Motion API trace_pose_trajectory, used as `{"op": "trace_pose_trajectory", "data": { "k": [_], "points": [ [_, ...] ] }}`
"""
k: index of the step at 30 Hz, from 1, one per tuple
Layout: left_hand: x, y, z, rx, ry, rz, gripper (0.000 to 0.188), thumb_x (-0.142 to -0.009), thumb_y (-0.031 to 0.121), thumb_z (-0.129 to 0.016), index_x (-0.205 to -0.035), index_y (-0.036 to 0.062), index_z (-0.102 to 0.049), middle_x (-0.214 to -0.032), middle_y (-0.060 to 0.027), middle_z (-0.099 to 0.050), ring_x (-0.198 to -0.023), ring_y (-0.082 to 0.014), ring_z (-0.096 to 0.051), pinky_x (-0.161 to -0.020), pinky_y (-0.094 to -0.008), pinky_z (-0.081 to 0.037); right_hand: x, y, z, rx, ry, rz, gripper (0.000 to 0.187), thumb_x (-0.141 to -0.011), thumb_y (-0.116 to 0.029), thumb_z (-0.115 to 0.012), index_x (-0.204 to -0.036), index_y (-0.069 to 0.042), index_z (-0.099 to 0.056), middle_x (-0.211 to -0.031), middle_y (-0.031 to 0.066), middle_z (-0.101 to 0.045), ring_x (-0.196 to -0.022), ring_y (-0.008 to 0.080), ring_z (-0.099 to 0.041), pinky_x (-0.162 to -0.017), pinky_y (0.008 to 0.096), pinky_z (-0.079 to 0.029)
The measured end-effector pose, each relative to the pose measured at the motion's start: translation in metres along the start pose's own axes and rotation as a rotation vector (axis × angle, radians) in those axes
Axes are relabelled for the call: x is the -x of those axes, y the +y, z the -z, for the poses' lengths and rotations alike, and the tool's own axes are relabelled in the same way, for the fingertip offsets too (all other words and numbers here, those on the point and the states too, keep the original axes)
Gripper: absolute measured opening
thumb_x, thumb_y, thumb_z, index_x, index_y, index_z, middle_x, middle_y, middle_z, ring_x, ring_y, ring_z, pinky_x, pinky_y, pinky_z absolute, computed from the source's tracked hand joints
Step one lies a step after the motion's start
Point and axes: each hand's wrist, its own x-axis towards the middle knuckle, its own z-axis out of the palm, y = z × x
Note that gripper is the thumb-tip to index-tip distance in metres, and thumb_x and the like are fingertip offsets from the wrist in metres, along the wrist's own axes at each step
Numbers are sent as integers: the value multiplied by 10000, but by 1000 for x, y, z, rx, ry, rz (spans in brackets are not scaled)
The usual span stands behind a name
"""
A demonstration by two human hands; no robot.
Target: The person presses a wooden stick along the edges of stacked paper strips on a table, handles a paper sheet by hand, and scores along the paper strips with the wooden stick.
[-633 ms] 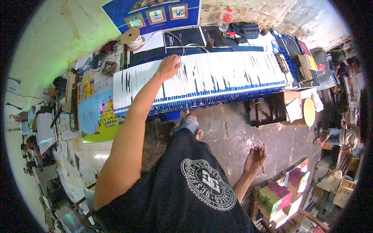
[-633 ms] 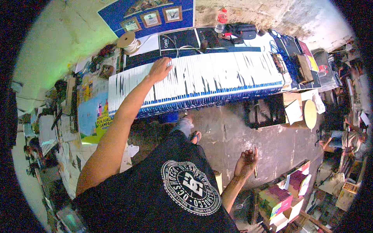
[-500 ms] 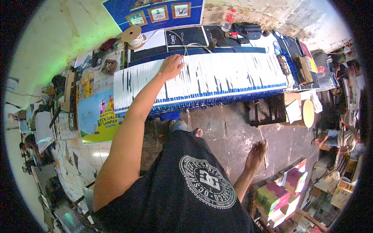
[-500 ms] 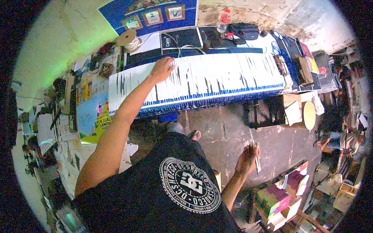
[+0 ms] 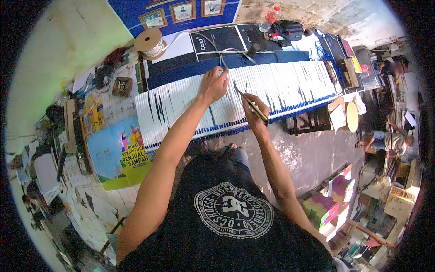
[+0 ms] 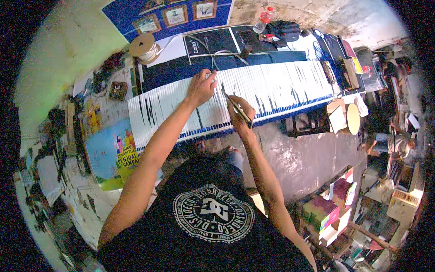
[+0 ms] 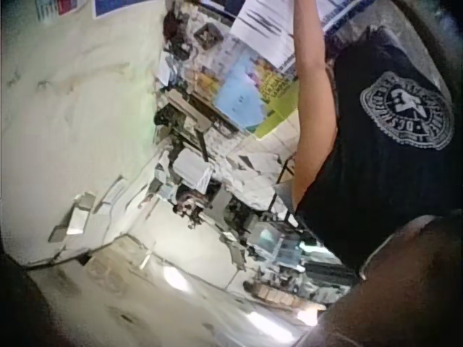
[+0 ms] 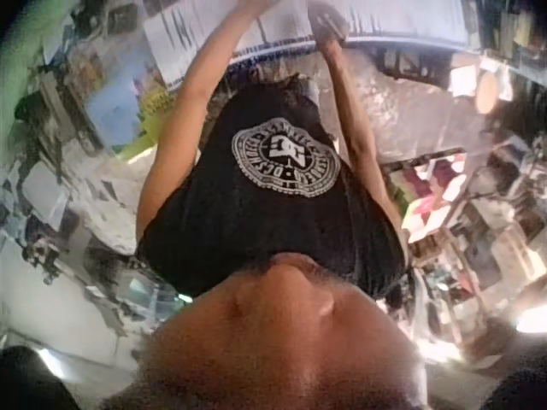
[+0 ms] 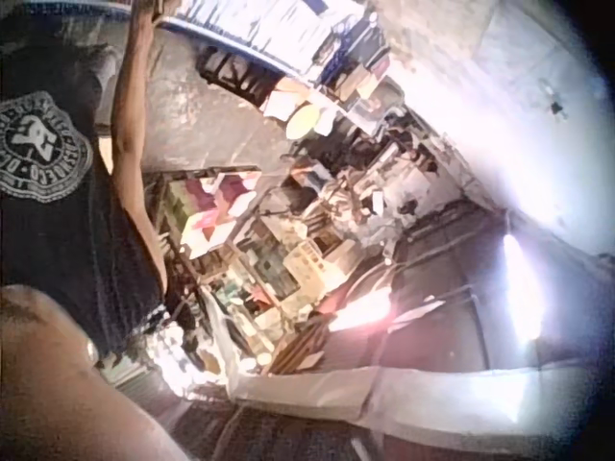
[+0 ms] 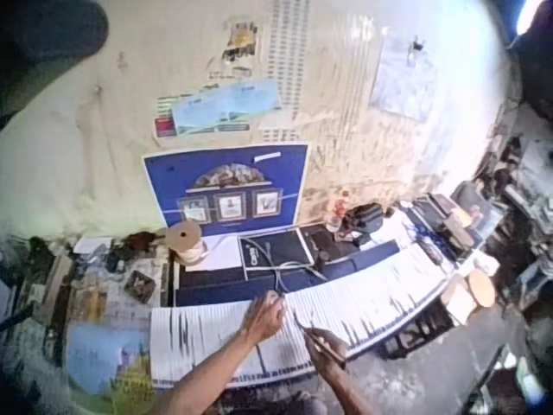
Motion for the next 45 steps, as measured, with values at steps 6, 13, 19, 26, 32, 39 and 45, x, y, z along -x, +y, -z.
{"op": "trace_pose_trajectory", "data": {
  "k": [6,13,19,26,32,39,45],
  "points": [
    [4,-8,0,45,-66,58,425,-992,267,-586,-1342,28,-615,-1274,-222,-577,-1156,-387,-585,-995,-496,-463,7,1,-22,27,-57,-128,181,-901,-122,-765,-1056,-27,-766,-915,147,-774,-804,209,-746,-758,336,-580],
    [4,-5,4,40,-30,36,427,-993,274,-582,-1346,36,-612,-1285,-214,-574,-1166,-383,-584,-999,-497,-455,13,7,-21,132,-101,-103,176,-893,-105,-751,-1054,-35,-765,-941,147,-763,-829,269,-742,-764,354,-575],
    [8,-9,-4,29,24,25,394,-974,250,-607,-1298,27,-623,-1234,-171,-576,-1116,-340,-600,-993,-472,-440,24,-12,-2,127,-312,-294,221,-919,-116,-732,-1111,-12,-761,-958,180,-766,-867,200,-745,-747,332,-577],
    [8,-7,-4,-2,-12,32,389,-971,237,-625,-1304,35,-633,-1241,-166,-577,-1094,-344,-611,-980,-476,-462,52,-24,31,196,-402,-383,289,-949,-215,-710,-1124,10,-755,-1010,219,-763,-918,274,-756,-813,376,-577],
    [7,-5,-4,-24,-31,44,374,-975,242,-618,-1287,37,-643,-1249,-154,-582,-1097,-329,-612,-995,-464,-452,58,-42,49,181,-393,-211,210,-926,-109,-708,-1073,28,-769,-963,208,-770,-887,239,-762,-776,342,-577],
    [7,-7,-8,-19,-16,27,369,-981,240,-610,-1284,32,-642,-1246,-165,-594,-1118,-339,-616,-1002,-470,-453,59,-55,64,260,-450,-196,189,-926,-92,-696,-1054,27,-768,-971,207,-768,-866,259,-764,-765,351,-573],
    [6,-10,-11,-42,8,-2,396,-976,252,-629,-1302,27,-627,-1216,-152,-583,-1075,-342,-613,-928,-483,-483,58,-56,63,257,-418,-197,201,-923,-108,-700,-1062,18,-772,-952,200,-771,-838,280,-768,-739,351,-574]
  ]
}}
